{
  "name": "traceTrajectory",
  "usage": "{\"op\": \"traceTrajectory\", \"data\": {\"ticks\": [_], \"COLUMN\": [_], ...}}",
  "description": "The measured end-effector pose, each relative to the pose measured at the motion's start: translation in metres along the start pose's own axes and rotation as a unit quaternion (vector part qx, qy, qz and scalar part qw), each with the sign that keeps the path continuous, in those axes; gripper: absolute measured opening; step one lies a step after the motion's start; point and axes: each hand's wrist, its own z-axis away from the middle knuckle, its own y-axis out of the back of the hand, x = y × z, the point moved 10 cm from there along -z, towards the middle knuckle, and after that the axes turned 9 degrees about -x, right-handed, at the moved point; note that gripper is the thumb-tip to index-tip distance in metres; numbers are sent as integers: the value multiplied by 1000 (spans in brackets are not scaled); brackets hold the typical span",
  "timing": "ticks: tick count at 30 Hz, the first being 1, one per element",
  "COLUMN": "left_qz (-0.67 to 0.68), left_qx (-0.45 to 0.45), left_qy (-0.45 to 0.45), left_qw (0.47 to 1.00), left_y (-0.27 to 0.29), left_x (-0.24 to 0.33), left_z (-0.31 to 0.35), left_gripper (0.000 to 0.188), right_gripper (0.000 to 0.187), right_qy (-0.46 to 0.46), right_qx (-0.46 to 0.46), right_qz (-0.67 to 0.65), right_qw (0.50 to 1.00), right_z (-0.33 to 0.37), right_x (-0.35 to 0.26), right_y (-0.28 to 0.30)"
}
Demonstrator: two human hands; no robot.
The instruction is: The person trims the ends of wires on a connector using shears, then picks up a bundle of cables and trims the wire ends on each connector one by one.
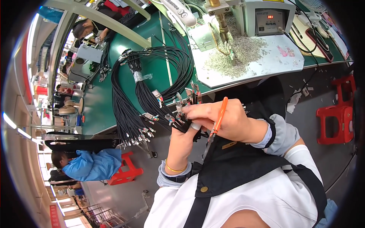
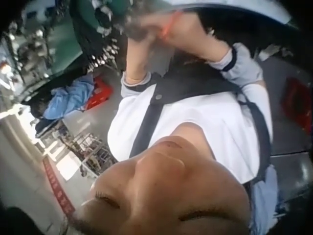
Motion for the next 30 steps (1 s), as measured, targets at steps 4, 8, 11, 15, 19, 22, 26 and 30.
{"op": "traceTrajectory", "data": {"ticks": [4,8,11,15,19,22,26,30], "left_qz": [-55,-82,-66,-10,-67,-214,30,67], "left_qx": [-1,-42,-46,-128,-111,-150,-142,-149], "left_qy": [-13,17,64,59,147,-3,169,182], "left_qw": [998,996,995,990,981,965,975,970], "left_y": [-1,-4,-4,-21,-25,-48,-63,-71], "left_x": [2,-8,-20,-23,-37,-9,-34,-36], "left_z": [-1,-5,-8,-14,-20,-34,-44,-45], "left_gripper": [17,15,16,17,22,27,32,35], "right_gripper": [26,25,24,27,44,58,58,58], "right_qy": [-15,0,14,-95,10,69,20,86], "right_qx": [-18,21,83,19,-22,-241,-230,-252], "right_qz": [17,-25,-58,-121,17,141,66,165], "right_qw": [1000,999,995,988,1000,958,971,950], "right_z": [-2,-4,-1,-13,-29,-18,-11,-14], "right_x": [4,6,3,14,-4,-3,10,-9], "right_y": [-3,11,34,49,78,31,41,36]}}
